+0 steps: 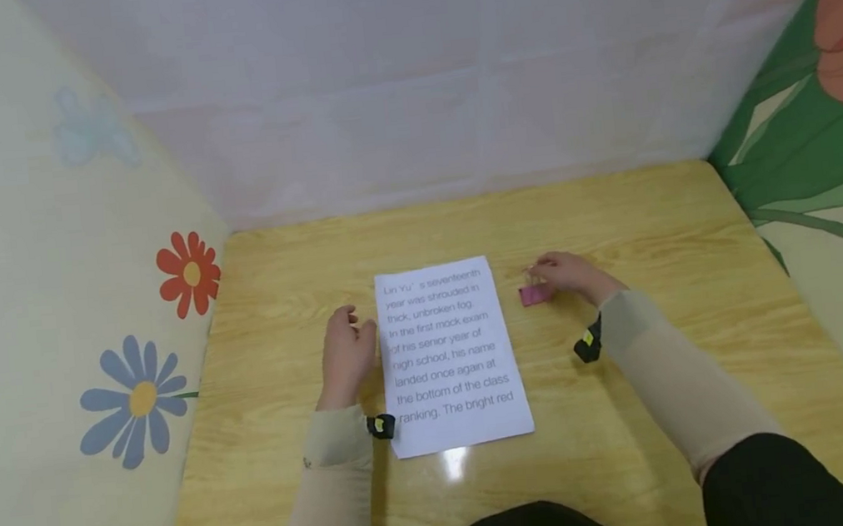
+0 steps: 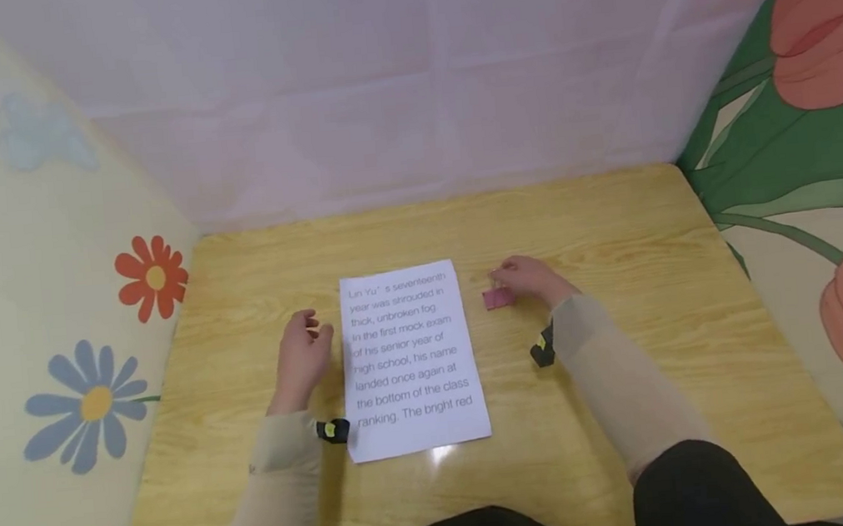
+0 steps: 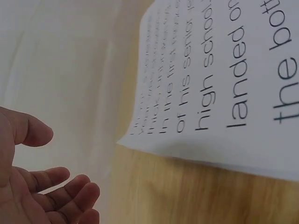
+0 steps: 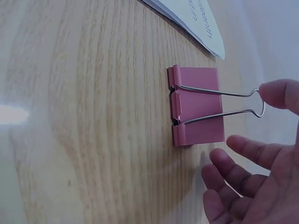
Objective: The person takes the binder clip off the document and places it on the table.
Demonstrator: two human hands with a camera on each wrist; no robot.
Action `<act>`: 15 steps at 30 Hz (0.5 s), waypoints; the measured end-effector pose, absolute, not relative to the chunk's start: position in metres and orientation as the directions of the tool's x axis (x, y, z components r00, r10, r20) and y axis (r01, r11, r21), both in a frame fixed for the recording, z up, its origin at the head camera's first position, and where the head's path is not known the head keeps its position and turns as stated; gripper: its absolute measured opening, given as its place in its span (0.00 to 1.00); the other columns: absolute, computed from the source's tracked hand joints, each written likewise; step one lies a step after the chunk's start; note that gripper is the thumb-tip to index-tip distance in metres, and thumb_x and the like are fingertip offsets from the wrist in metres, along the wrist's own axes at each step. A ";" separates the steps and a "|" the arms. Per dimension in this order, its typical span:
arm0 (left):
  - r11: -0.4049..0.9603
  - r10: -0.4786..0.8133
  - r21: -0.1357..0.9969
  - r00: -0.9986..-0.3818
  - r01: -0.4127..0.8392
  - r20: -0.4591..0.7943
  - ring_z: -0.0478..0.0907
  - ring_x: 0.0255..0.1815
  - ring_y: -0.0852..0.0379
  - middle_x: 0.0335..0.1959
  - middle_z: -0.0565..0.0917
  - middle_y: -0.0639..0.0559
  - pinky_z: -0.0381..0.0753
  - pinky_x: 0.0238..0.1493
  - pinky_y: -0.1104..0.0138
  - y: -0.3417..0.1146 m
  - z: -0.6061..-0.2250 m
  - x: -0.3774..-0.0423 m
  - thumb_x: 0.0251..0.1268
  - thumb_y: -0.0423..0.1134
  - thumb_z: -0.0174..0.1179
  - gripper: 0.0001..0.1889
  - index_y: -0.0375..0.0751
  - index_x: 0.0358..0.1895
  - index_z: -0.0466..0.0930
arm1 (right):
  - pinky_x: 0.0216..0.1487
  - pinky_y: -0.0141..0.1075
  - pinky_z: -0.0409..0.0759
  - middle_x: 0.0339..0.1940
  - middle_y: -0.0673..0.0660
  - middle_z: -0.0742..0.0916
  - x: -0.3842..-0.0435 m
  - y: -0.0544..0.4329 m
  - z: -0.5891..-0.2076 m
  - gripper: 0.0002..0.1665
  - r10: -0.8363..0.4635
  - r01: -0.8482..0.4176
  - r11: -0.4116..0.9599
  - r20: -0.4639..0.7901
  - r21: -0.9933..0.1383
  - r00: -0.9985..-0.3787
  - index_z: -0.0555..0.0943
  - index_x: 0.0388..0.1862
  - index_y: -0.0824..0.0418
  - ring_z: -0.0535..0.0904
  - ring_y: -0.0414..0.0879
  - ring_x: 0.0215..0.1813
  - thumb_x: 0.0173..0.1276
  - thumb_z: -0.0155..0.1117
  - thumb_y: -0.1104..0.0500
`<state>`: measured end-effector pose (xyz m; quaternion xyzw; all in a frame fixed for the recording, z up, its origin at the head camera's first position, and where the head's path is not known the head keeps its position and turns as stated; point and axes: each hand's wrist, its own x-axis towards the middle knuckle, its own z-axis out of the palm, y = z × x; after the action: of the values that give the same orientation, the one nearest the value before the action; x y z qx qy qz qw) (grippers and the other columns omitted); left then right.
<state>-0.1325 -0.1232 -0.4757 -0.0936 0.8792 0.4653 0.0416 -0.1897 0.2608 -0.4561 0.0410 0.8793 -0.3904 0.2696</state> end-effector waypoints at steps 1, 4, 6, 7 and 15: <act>0.556 -0.123 0.810 -0.982 -0.187 -0.143 0.73 0.58 0.35 0.60 0.74 0.31 0.74 0.59 0.44 -0.123 -0.473 -0.132 0.74 0.39 0.54 0.29 0.24 0.71 0.65 | 0.77 0.60 0.55 0.77 0.76 0.65 -0.189 0.262 -0.457 0.41 -0.121 0.283 0.700 -0.499 -0.656 -0.858 0.60 0.78 0.74 0.58 0.71 0.78 0.82 0.49 0.45; 0.590 -0.112 0.792 -0.987 -0.156 -0.111 0.72 0.62 0.33 0.63 0.73 0.29 0.72 0.62 0.42 -0.122 -0.471 -0.128 0.74 0.40 0.54 0.30 0.23 0.72 0.64 | 0.75 0.62 0.59 0.75 0.78 0.67 -0.183 0.266 -0.459 0.43 -0.071 0.249 0.731 -0.433 -0.636 -0.899 0.57 0.80 0.73 0.62 0.72 0.75 0.82 0.49 0.44; 0.627 -0.098 0.767 -0.991 -0.136 -0.096 0.69 0.66 0.30 0.66 0.70 0.26 0.70 0.66 0.41 -0.119 -0.473 -0.124 0.74 0.40 0.54 0.31 0.23 0.72 0.63 | 0.72 0.62 0.64 0.71 0.77 0.71 -0.176 0.263 -0.460 0.41 -0.011 0.218 0.741 -0.336 -0.636 -0.942 0.59 0.79 0.73 0.67 0.71 0.71 0.81 0.50 0.45; 0.649 -0.090 0.751 -0.992 -0.126 -0.088 0.68 0.67 0.29 0.67 0.69 0.25 0.68 0.67 0.40 -0.117 -0.474 -0.121 0.74 0.41 0.54 0.31 0.23 0.72 0.63 | 0.69 0.62 0.66 0.68 0.77 0.73 -0.171 0.259 -0.461 0.39 0.016 0.195 0.740 -0.274 -0.644 -0.962 0.61 0.78 0.72 0.70 0.71 0.68 0.81 0.50 0.46; 0.694 -0.035 0.719 -0.996 0.035 0.082 0.64 0.70 0.26 0.69 0.66 0.23 0.65 0.68 0.37 -0.090 -0.469 -0.092 0.71 0.41 0.59 0.32 0.22 0.70 0.65 | 0.66 0.60 0.69 0.58 0.71 0.78 -0.130 0.203 -0.467 0.30 -0.022 -0.072 0.734 0.082 -0.676 -0.996 0.70 0.71 0.72 0.74 0.66 0.61 0.80 0.54 0.53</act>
<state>-0.0923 -0.0895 -0.4685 -0.0001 0.9192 0.3912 -0.0449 -0.1297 0.2033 -0.4674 -0.0255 0.9304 -0.3640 -0.0343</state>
